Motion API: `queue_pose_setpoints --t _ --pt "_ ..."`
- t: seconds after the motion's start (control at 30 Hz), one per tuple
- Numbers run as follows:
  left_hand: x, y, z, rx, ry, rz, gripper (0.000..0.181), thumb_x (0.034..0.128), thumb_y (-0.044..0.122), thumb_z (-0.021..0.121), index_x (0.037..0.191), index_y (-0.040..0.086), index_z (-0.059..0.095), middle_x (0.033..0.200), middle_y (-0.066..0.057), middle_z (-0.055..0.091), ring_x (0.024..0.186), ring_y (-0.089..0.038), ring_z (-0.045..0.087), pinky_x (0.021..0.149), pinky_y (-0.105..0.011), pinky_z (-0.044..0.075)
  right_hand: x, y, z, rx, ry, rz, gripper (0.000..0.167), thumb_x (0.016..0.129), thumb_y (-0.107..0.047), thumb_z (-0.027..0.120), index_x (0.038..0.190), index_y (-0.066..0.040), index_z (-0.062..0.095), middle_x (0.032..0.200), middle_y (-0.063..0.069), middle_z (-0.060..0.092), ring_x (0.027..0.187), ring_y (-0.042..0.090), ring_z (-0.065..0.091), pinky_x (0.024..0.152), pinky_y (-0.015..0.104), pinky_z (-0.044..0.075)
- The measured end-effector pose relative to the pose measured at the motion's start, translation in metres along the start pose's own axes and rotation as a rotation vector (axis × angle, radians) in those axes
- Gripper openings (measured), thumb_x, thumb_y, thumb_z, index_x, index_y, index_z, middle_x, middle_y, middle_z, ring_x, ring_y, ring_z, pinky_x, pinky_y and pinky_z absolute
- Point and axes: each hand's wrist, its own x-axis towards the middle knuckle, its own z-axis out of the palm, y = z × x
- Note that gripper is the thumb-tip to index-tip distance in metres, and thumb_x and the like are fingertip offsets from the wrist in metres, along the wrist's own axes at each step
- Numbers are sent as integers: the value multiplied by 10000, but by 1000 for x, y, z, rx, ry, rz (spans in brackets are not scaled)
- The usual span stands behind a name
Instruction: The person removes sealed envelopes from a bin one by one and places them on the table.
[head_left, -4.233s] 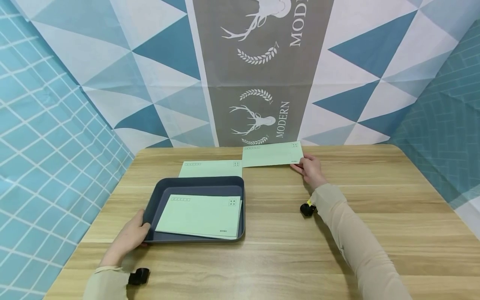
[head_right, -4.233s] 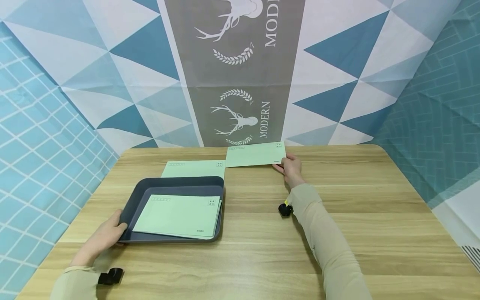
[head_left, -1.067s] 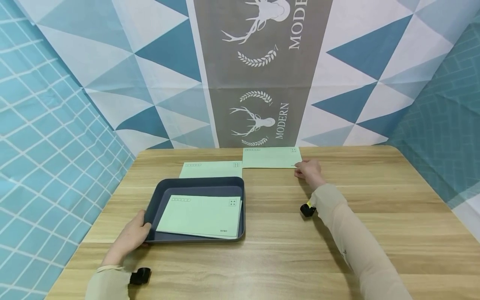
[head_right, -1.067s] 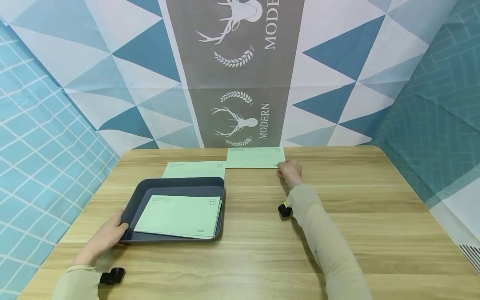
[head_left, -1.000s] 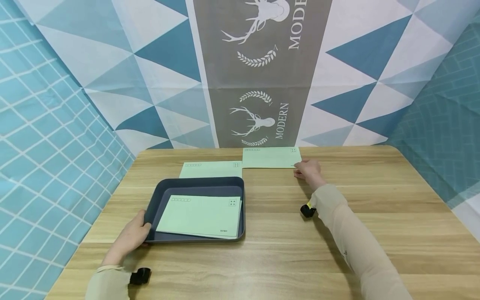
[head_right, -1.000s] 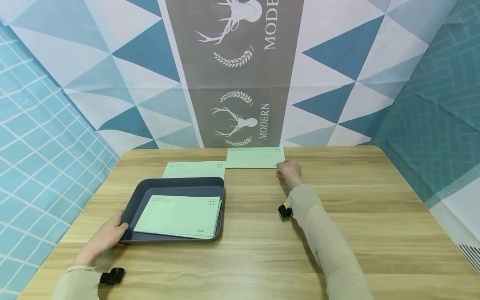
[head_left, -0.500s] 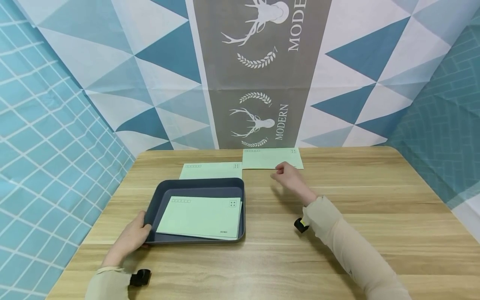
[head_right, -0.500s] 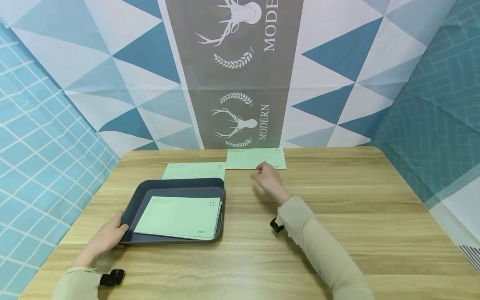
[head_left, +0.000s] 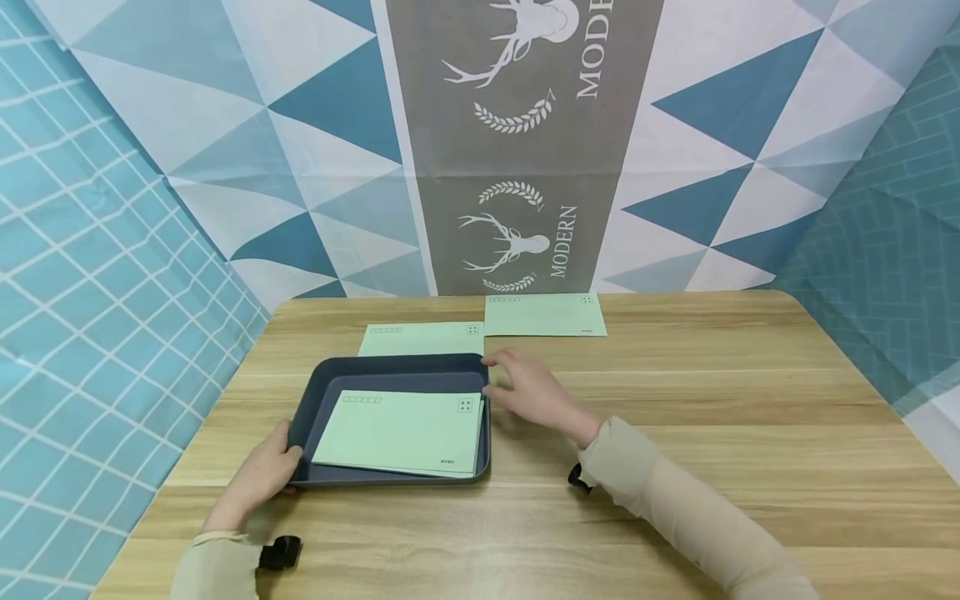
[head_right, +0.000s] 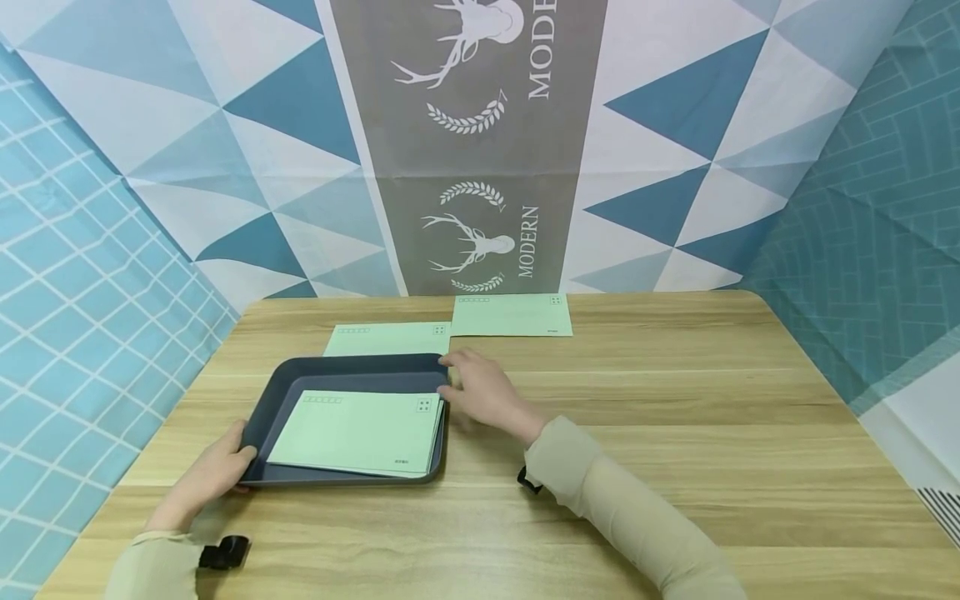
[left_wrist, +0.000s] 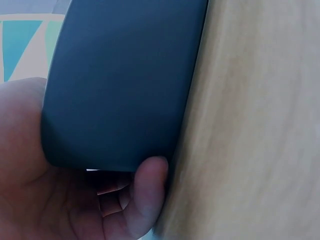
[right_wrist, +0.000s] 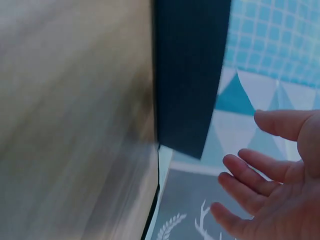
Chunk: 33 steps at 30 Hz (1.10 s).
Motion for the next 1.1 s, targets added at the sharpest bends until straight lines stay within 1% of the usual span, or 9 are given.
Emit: queue_pose_setpoints --t 0.1,0.17,0.27,0.33,0.43,0.57,0.77,0.93,1.1 --pt "0 0 0 2 -2 -1 396 911 61 301 1249 -134 235 1176 -408 375 886 -370 528 521 -301 510 -1 -7 7 -126 -28 -94 440 833 -239 638 1223 -60 540 1264 92 519 1195 243 460 1035 414 335" --pt "0 0 0 5 -3 -3 430 913 65 298 1278 -143 209 1207 -421 349 903 -380 524 524 -300 510 0 -10 11 -232 -58 -122 460 838 -281 630 1233 -65 536 1300 89 494 1246 244 410 1078 426 266" --pt "-1 -1 -1 5 -9 -6 452 913 63 293 1300 -145 187 1232 -425 331 925 -391 520 527 -302 510 0 -15 18 -366 -121 -130 517 847 -359 604 1265 -66 515 1375 92 423 1329 250 294 1115 450 160" --pt "-1 -2 -1 5 -13 -12 470 912 62 292 1315 -148 170 1254 -430 311 956 -412 509 532 -304 512 1 -18 22 -435 -156 -119 563 843 -420 589 1275 -68 510 1413 88 373 1362 251 218 1122 451 133" --pt "-1 -2 -1 8 -21 -17 509 913 67 289 1338 -162 127 1293 -444 256 1039 -460 458 544 -305 519 2 -21 26 -493 -189 -86 655 803 -500 602 1270 -49 514 1443 117 318 1381 274 144 1123 460 122" --pt "1 -1 0 8 -24 -16 519 914 73 287 1340 -166 113 1303 -450 231 1064 -472 433 549 -303 520 5 -23 28 -541 -231 -21 754 737 -579 628 1240 -25 537 1444 148 303 1379 298 127 1118 472 129" --pt "0 0 0 6 -13 -12 491 910 65 291 1327 -153 152 1266 -439 292 980 -424 489 538 -302 515 6 -25 29 -550 -285 51 732 717 -587 641 1202 -43 570 1449 134 297 1374 296 143 1115 486 114" --pt "0 0 0 17 -15 -10 500 909 68 290 1326 -164 140 1265 -446 282 972 -425 491 534 -298 513 7 -26 30 -543 -270 64 783 703 -561 672 1262 -36 513 1433 137 323 1368 297 164 1117 486 101" --pt "1 0 0 11 -17 -7 490 909 66 287 1322 -157 147 1261 -442 286 995 -442 477 532 -300 517 6 -26 33 -559 -223 49 814 689 -550 692 1275 -22 490 1405 151 357 1354 313 198 1112 492 120"
